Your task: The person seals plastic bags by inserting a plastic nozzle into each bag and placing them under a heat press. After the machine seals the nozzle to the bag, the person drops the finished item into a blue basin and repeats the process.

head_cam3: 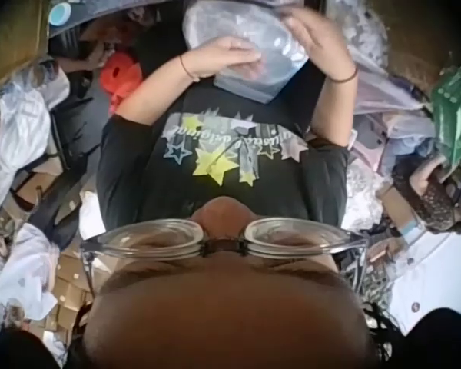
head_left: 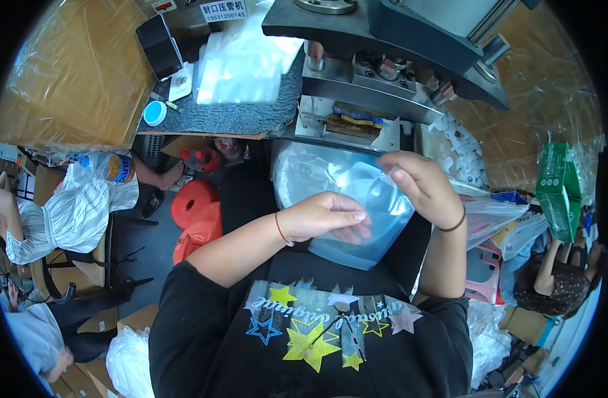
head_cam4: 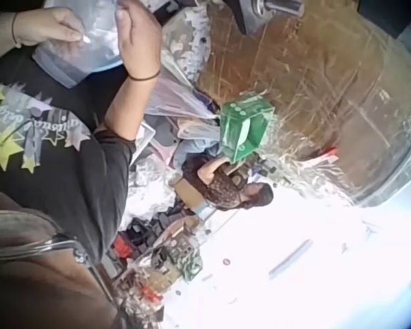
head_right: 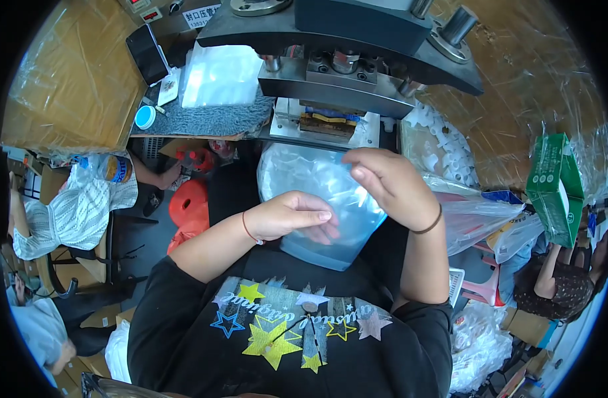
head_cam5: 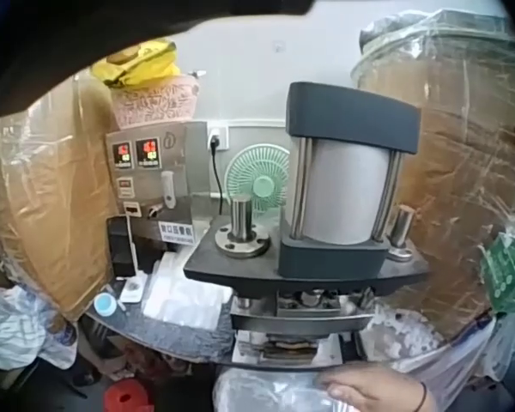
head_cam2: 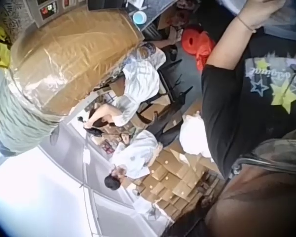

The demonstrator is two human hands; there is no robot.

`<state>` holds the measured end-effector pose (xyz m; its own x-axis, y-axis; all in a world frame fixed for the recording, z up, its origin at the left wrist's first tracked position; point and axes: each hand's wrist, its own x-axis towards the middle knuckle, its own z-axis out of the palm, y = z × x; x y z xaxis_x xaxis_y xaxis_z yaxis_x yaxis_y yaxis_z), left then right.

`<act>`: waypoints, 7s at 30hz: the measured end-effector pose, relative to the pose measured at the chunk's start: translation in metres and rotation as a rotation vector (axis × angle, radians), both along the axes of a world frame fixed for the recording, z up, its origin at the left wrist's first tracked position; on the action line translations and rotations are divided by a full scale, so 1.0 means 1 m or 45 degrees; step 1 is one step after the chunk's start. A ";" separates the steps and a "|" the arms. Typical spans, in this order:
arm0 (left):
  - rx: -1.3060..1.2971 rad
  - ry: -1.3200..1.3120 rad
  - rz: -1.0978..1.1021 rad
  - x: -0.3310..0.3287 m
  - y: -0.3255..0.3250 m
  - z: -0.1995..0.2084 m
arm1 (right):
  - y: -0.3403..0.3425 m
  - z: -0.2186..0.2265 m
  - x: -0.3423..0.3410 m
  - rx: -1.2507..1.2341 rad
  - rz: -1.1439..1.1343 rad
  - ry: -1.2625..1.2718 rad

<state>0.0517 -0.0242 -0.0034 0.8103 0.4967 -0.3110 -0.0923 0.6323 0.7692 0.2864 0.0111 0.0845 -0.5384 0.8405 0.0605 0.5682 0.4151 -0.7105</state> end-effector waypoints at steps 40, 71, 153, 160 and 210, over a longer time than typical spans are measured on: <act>0.648 0.247 0.517 -0.018 0.010 0.005 | 0.011 -0.010 -0.038 0.363 -0.225 0.285; 0.071 -0.062 0.561 -0.006 0.068 -0.010 | 0.048 -0.077 0.091 0.539 -0.779 -0.623; 0.952 0.602 0.721 -0.068 0.028 0.000 | -0.011 -0.024 -0.022 0.347 -0.120 0.100; 0.752 0.327 0.526 -0.019 0.006 -0.003 | 0.006 -0.012 -0.040 0.372 -0.346 0.395; 0.964 0.439 0.497 -0.024 0.011 0.002 | 0.005 -0.018 -0.041 0.520 -0.147 0.333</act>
